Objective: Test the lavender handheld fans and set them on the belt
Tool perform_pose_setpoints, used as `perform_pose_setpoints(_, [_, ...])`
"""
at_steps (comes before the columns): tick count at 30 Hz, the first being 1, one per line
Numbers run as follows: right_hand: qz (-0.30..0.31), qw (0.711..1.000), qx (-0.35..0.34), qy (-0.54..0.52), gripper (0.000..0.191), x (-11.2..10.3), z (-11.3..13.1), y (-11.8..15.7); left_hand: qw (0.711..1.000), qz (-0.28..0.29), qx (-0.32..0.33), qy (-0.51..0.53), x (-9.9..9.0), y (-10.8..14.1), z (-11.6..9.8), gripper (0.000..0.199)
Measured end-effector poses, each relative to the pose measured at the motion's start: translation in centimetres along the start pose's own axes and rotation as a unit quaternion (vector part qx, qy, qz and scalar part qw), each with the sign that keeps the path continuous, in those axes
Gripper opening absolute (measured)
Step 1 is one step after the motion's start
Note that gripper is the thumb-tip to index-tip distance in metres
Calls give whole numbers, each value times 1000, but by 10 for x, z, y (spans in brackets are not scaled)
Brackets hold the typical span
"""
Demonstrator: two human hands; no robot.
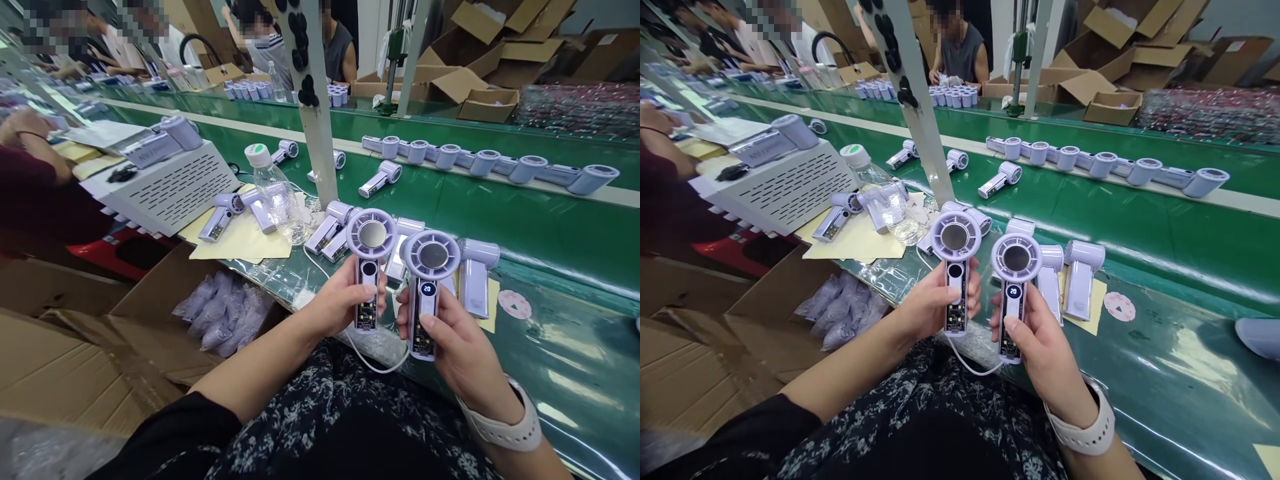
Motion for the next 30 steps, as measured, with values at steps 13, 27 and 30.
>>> perform_pose_setpoints(13, [-26, 999, -17, 14, 21, -3, 0, 0, 1000, -7, -4, -17, -7, -9, -1, 52])
perform_pose_setpoints(27, [-12, 999, -24, 21, 24, -6, 2, 1, 1000, 4, -19, -19, -2, -7, 1, 51])
perform_pose_setpoints(30, [-21, 999, -25, 38, 23, -6, 0, 1, 999, -23, -21, -27, -4, -9, 2, 48])
Point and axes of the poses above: each hand's wrist, its own y-axis away from the middle knuckle, its own x-axis out of the palm, z = x × y, the point moved 1 cm from there along -y, towards the middle knuckle, and after that the axes turned 13 degrees about -z, right-handed, at the moved point
